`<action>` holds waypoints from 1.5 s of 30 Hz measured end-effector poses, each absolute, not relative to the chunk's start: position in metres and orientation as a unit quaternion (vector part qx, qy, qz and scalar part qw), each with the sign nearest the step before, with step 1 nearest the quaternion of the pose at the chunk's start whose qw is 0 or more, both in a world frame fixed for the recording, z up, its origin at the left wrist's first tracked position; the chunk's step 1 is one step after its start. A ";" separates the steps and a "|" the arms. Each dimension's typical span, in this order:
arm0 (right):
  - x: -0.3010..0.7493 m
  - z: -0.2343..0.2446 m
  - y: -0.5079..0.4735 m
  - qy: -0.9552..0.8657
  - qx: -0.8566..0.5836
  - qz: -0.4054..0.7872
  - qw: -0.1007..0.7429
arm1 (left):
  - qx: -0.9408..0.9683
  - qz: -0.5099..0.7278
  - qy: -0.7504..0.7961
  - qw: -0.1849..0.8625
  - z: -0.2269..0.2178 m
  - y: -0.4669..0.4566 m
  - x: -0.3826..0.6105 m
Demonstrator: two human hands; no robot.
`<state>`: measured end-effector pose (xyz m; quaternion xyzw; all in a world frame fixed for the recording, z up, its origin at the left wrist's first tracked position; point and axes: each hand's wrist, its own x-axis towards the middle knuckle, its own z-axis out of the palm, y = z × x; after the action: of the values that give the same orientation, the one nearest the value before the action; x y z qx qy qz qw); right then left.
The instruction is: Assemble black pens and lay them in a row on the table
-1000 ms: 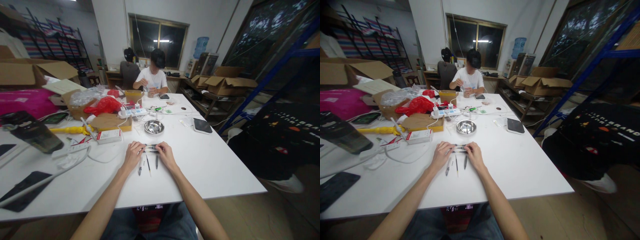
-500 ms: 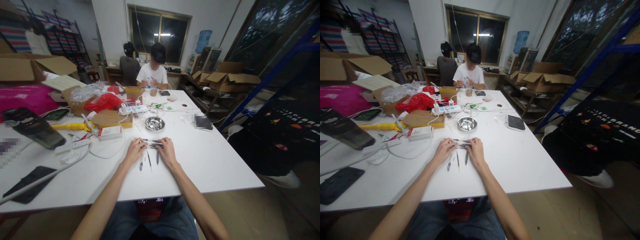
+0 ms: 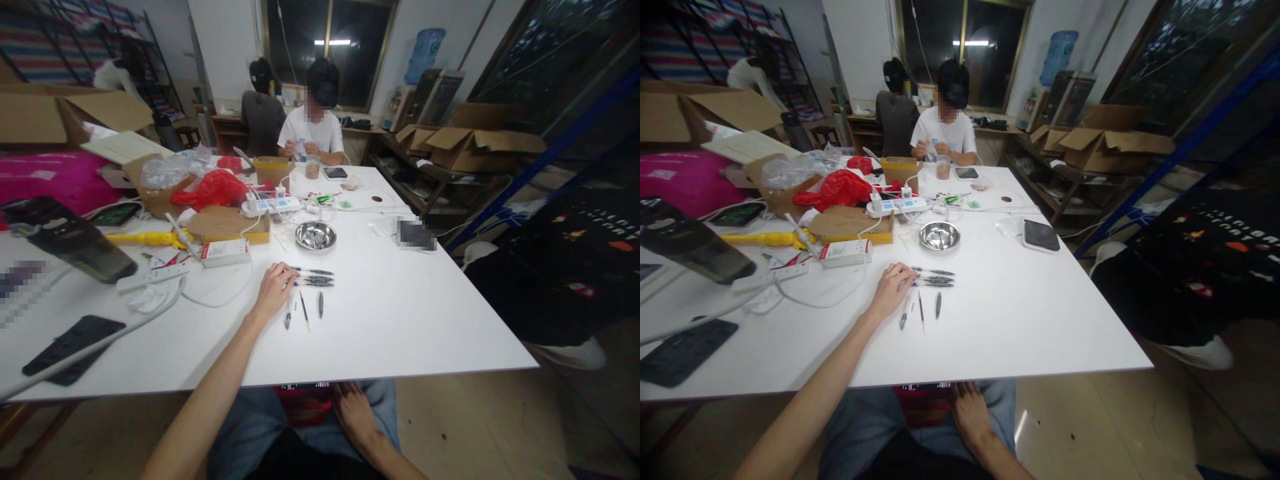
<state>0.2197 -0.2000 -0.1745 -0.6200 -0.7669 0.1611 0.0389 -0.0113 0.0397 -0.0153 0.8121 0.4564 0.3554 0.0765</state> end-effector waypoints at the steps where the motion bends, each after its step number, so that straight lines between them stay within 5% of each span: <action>1: 0.221 -0.175 -0.194 -0.771 -0.613 0.172 0.005 | 0.814 0.354 0.455 0.075 -0.015 0.040 -0.011; 14: 0.214 -0.182 -0.185 -0.769 -0.584 0.237 -0.107 | 0.817 0.331 0.465 0.085 -0.014 0.039 -0.010; 28: 0.218 -0.169 -0.190 -0.779 -0.580 0.235 -0.050 | 0.812 0.337 0.466 0.093 -0.013 0.038 -0.010; 34: 0.214 -0.116 -0.200 -0.806 -0.523 0.277 0.030 | 0.812 0.343 0.462 0.095 -0.012 0.037 -0.010; 40: 0.208 0.003 -0.172 -0.872 -0.280 0.370 0.158 | 0.811 0.356 0.454 0.097 -0.012 0.037 -0.009; 45: 0.220 0.064 -0.069 -0.787 -0.402 0.308 0.353 | 0.816 0.351 0.448 0.102 -0.011 0.036 -0.009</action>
<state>0.2201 -0.0692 0.0639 -0.4019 -0.7868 0.3075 0.3533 -0.0088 0.0360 -0.0109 0.8157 0.4484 0.3509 0.1021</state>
